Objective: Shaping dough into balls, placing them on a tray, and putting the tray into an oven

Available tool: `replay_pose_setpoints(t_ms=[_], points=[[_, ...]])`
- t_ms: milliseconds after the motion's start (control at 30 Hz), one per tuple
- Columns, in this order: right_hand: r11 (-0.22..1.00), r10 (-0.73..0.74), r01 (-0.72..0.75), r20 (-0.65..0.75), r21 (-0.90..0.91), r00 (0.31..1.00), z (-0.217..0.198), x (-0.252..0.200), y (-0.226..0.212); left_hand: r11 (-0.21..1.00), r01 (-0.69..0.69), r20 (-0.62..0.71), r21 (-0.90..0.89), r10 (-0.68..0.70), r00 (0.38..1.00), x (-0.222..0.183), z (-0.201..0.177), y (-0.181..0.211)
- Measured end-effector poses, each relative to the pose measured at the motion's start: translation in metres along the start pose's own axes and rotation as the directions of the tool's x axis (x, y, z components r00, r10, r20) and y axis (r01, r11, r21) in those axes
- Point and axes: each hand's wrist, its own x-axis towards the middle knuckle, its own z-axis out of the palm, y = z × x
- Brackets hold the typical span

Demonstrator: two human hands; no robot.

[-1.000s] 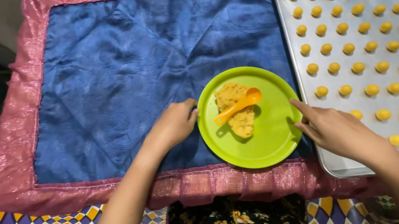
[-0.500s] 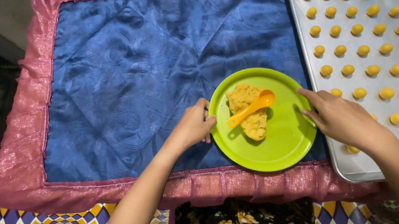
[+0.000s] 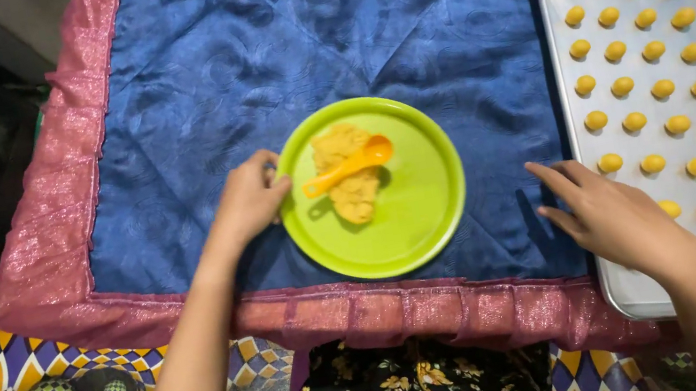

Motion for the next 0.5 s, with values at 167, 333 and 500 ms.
replay_pose_setpoints(t_ms=[167, 333, 500], points=[[0.991, -0.116, 0.118, 0.030, -0.058, 0.993, 0.008, 0.003, 0.000, 0.986, 0.055, -0.150, 0.156, -0.031, 0.988, -0.012, -0.044, -0.026], [0.981, -0.141, 0.154, 0.110, -0.116, 0.984, 0.007, 0.001, -0.011, 0.958, 0.167, -0.236, 0.233, -0.111, 0.965, -0.022, -0.077, -0.039], [0.986, -0.130, 0.137, 0.084, -0.092, 0.988, -0.002, -0.011, -0.020, 0.907, 0.296, -0.316, 0.300, -0.198, 0.928, -0.029, -0.099, -0.041]])
